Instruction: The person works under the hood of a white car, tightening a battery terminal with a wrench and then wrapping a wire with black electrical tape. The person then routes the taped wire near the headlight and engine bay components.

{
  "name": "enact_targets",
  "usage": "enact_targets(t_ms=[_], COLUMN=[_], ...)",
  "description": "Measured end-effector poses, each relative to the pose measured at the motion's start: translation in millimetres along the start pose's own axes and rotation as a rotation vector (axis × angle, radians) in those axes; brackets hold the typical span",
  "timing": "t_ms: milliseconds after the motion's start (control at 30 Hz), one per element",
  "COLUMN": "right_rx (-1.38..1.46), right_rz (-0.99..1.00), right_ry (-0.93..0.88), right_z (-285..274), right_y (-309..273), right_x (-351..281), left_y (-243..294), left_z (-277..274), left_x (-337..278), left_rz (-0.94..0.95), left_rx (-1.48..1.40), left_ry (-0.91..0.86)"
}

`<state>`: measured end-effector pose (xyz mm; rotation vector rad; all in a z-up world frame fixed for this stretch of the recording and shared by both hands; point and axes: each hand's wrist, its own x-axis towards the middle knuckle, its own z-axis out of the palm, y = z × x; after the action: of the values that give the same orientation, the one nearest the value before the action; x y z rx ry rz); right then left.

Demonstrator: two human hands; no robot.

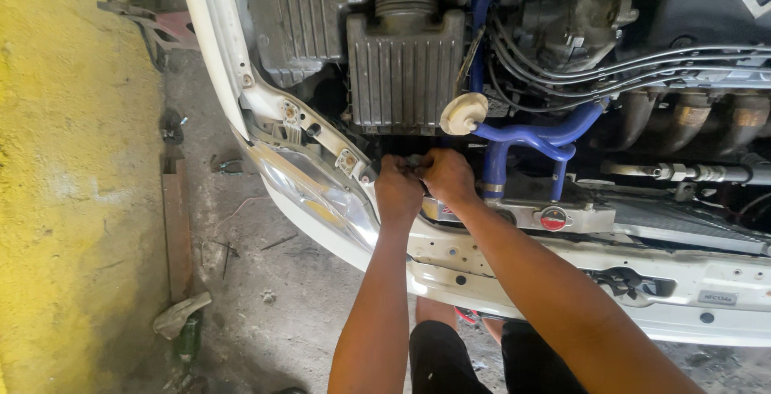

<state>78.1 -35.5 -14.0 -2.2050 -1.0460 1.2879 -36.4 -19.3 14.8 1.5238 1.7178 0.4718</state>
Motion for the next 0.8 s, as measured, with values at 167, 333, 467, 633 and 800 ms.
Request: enact_targets(t_ms=[167,333,467,633,800], right_rx=[0.169,0.234,-0.075,0.058,-0.318], right_rz=[-0.01,0.099,0.105,0.142,0.294], right_ry=[-0.197,-0.127,-0.131,-0.19,-0.246], right_z=[11,22,27,27,39], right_y=[9,8,2,5,10], right_x=[16,27,34,40,58], left_y=[-3,5,9,10,-2], left_z=[-3,-18,-37,-43,-33], left_x=[-2,-3,-10,-14,-12], left_rz=[0.048,-0.385,-0.345,-0.336,-0.332], left_rx=[-0.068,-0.262,-0.41,-0.521,-0.467], left_ry=[-0.048,-0.339,-0.461,-0.516,-0.538])
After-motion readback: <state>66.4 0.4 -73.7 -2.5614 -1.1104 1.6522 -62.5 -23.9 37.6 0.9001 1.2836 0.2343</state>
